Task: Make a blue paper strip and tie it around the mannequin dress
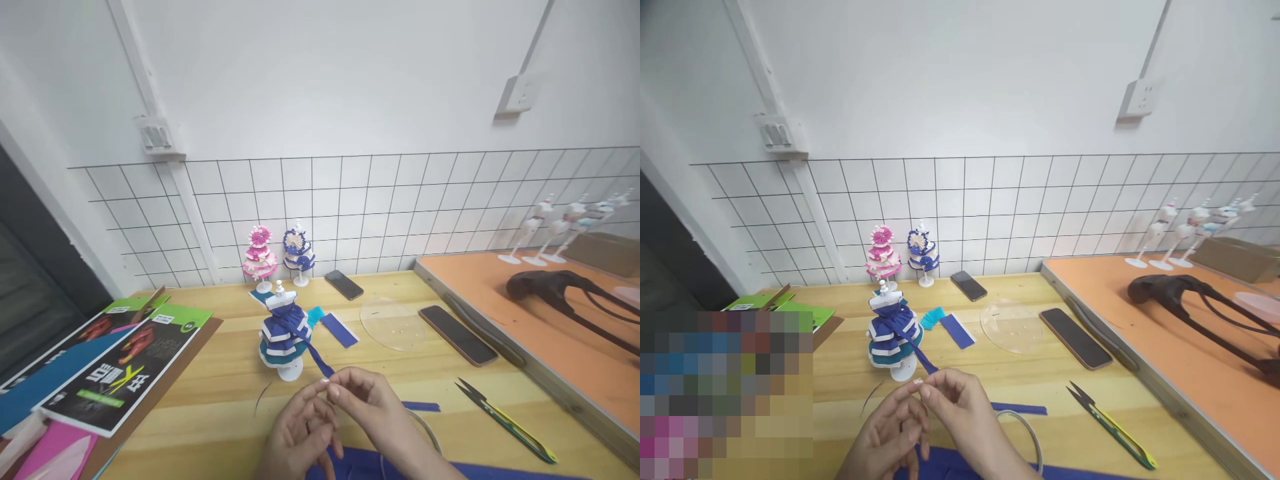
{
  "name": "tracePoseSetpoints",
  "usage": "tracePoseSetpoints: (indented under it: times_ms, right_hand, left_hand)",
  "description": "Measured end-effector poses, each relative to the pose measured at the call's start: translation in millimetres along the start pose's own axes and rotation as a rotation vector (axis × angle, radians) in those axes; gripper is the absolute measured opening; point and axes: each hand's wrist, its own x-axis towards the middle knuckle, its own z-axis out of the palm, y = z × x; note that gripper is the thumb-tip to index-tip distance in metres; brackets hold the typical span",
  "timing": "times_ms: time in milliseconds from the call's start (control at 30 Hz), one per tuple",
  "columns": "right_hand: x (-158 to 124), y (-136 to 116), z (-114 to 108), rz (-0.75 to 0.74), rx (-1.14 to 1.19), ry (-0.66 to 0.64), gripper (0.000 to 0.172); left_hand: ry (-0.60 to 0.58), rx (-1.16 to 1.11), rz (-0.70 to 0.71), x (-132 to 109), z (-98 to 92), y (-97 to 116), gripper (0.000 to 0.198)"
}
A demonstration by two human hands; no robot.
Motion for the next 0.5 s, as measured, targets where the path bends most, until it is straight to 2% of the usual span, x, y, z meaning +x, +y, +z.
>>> tracePoseSetpoints:
  times_ms: [367, 500]
  right_hand:
    - [-0.3, 1.8, 3.3, 0.010, -0.014, 0.100, 0.042]
    - [-0.8, -0.1, 3.8, 0.007, 0.035, 0.076, 0.041]
  left_hand:
    - [-0.009, 0.042, 0.033, 0.5, -5.5, -5.4, 0.041]
    - [-0.024, 0.024, 0.032, -0.2, -4.5, -6.1, 0.041]
